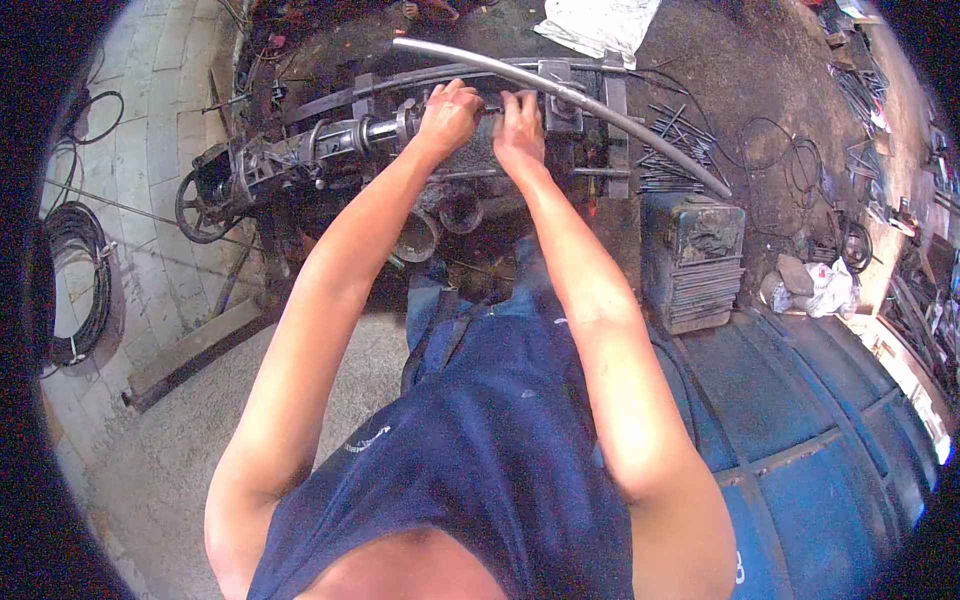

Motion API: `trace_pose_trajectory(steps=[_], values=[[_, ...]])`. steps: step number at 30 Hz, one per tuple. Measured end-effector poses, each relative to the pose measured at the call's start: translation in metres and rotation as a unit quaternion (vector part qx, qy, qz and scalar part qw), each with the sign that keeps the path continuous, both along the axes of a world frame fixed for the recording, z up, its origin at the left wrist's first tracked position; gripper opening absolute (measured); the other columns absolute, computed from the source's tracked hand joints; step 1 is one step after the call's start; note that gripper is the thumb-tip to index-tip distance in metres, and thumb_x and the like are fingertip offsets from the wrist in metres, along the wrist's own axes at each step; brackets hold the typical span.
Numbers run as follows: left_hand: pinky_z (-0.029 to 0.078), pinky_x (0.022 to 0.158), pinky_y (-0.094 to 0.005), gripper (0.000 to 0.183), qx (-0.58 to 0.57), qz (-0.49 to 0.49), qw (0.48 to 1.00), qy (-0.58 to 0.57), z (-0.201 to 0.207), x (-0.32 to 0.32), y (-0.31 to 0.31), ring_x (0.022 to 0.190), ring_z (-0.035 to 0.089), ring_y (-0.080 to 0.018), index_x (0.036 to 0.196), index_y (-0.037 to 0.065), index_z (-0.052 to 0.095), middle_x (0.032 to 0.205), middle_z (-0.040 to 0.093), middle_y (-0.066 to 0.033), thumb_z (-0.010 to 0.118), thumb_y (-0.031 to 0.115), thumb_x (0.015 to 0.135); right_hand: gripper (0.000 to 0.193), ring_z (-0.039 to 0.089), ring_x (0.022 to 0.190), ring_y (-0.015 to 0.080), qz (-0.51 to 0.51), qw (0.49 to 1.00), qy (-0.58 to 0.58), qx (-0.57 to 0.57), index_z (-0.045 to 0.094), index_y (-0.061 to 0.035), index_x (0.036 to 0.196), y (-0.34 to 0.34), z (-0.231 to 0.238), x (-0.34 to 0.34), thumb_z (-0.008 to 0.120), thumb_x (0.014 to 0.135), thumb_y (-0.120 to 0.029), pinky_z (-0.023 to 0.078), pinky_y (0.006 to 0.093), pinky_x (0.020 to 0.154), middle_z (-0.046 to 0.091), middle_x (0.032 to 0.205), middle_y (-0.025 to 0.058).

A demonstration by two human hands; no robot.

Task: Manually bending a long metal rod using a fabrication machine and checking the alignment.

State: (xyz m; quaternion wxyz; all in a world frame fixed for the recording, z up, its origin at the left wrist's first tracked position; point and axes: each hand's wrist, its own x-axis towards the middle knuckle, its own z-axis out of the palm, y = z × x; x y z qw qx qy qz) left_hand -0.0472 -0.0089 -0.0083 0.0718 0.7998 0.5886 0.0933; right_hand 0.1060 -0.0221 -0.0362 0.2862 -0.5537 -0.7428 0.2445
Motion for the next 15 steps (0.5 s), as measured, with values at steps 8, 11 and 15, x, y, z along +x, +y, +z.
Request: trace_pose_trajectory(steps=[8, 11, 15], values=[[0.045, 0.074, -0.0415, 0.014, 0.011, -0.002, 1.0, -0.017, -0.006, -0.005, 0.001, 0.088, 0.06, -0.0261, 0.08, 0.009, 0.073, 0.082, 0.066, -0.0052, 0.062, 0.01, 0.071, 0.082, 0.055, 0.111, 0.0441, 0.001, 0.984, -0.021, -0.175, 0.032, -0.0145, 0.149, -0.031, 0.027, 0.009, 0.065, 0.075, -0.005, 0.049, 0.0487, 0.092, 0.044, 0.126, 0.0232], [0.045, 0.073, -0.0414, 0.015, 0.012, -0.006, 1.0, -0.009, -0.004, -0.005, 0.001, 0.087, 0.06, -0.0263, 0.081, 0.009, 0.073, 0.08, 0.066, -0.0054, 0.062, 0.009, 0.07, 0.082, 0.055, 0.113, 0.0439, 0.005, 0.976, -0.04, -0.212, 0.033, -0.0162, 0.149, -0.027, 0.032, 0.008, 0.066, 0.074, -0.006, 0.05, 0.0482, 0.092, 0.044, 0.128, 0.024], [0.045, 0.075, -0.0408, 0.012, 0.016, -0.01, 1.0, -0.024, -0.004, -0.004, 0.001, 0.088, 0.061, -0.0258, 0.077, 0.009, 0.071, 0.08, 0.067, -0.005, 0.062, 0.01, 0.07, 0.076, 0.054, 0.116, 0.0426, 0.003, 0.984, -0.042, -0.173, 0.038, -0.0175, 0.147, -0.021, 0.019, 0.007, 0.065, 0.076, -0.009, 0.049, 0.0474, 0.095, 0.045, 0.131, 0.0242]])
